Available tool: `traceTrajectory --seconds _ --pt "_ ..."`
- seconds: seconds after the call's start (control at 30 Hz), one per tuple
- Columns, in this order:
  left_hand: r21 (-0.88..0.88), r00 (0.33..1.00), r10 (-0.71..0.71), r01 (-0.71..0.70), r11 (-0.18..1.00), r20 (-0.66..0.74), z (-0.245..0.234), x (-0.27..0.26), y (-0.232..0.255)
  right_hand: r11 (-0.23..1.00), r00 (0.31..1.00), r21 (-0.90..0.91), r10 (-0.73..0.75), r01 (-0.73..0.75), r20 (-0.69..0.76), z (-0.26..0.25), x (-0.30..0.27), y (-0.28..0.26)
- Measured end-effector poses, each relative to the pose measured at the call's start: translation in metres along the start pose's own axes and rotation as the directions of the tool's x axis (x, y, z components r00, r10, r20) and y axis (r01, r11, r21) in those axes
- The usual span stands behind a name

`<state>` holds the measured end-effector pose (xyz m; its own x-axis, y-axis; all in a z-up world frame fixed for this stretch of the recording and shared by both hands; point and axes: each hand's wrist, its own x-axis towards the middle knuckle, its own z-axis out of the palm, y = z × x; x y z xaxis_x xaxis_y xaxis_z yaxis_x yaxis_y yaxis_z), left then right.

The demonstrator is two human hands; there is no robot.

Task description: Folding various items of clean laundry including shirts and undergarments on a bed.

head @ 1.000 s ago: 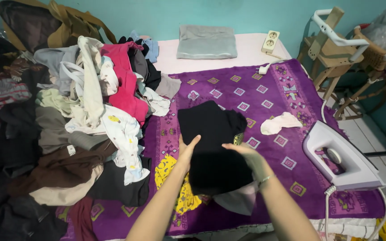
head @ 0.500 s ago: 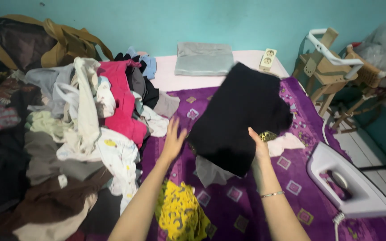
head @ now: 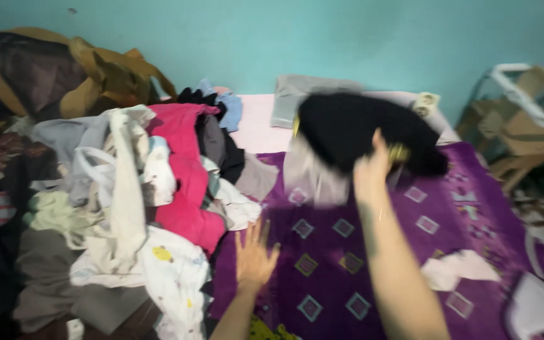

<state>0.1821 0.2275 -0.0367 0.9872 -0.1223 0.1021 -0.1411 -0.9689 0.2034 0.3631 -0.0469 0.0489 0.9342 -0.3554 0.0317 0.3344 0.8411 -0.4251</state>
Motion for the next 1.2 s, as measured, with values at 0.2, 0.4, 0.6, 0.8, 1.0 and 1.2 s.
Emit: traceTrajectory --seconds 0.2,0.4,0.6,0.8,1.0,1.2 --pt "-0.092 0.995 0.018 -0.027 0.995 -0.096 0.000 -0.005 -0.007 0.952 0.958 -0.245 0.230 -0.186 0.169 -0.016 0.102 0.067" --pt "-0.126 0.996 0.005 -0.016 0.992 -0.089 0.003 -0.005 -0.009 -0.776 0.909 -0.489 0.266 0.400 0.321 -0.100 -0.126 0.078" --pt "0.004 0.972 0.208 -0.209 0.978 -0.106 0.064 -0.025 -0.039 -0.690 0.886 -0.566 0.425 0.451 0.186 -0.113 -0.197 0.044" --pt "-0.230 0.974 0.168 -0.130 0.965 0.155 0.025 -0.099 -0.051 -0.517 0.764 -0.743 0.645 0.426 -0.012 -0.102 -0.269 0.021" --pt "-0.528 0.972 0.153 -0.037 0.848 0.179 0.024 -0.128 -0.076 -0.378 0.530 -0.699 0.848 0.607 0.001 -0.001 -0.407 0.012" --pt "-0.859 0.996 -0.014 0.079 0.506 0.084 -0.074 -0.173 -0.088 -0.091 0.662 -0.974 0.746 0.208 0.072 -0.003 -0.395 0.037"
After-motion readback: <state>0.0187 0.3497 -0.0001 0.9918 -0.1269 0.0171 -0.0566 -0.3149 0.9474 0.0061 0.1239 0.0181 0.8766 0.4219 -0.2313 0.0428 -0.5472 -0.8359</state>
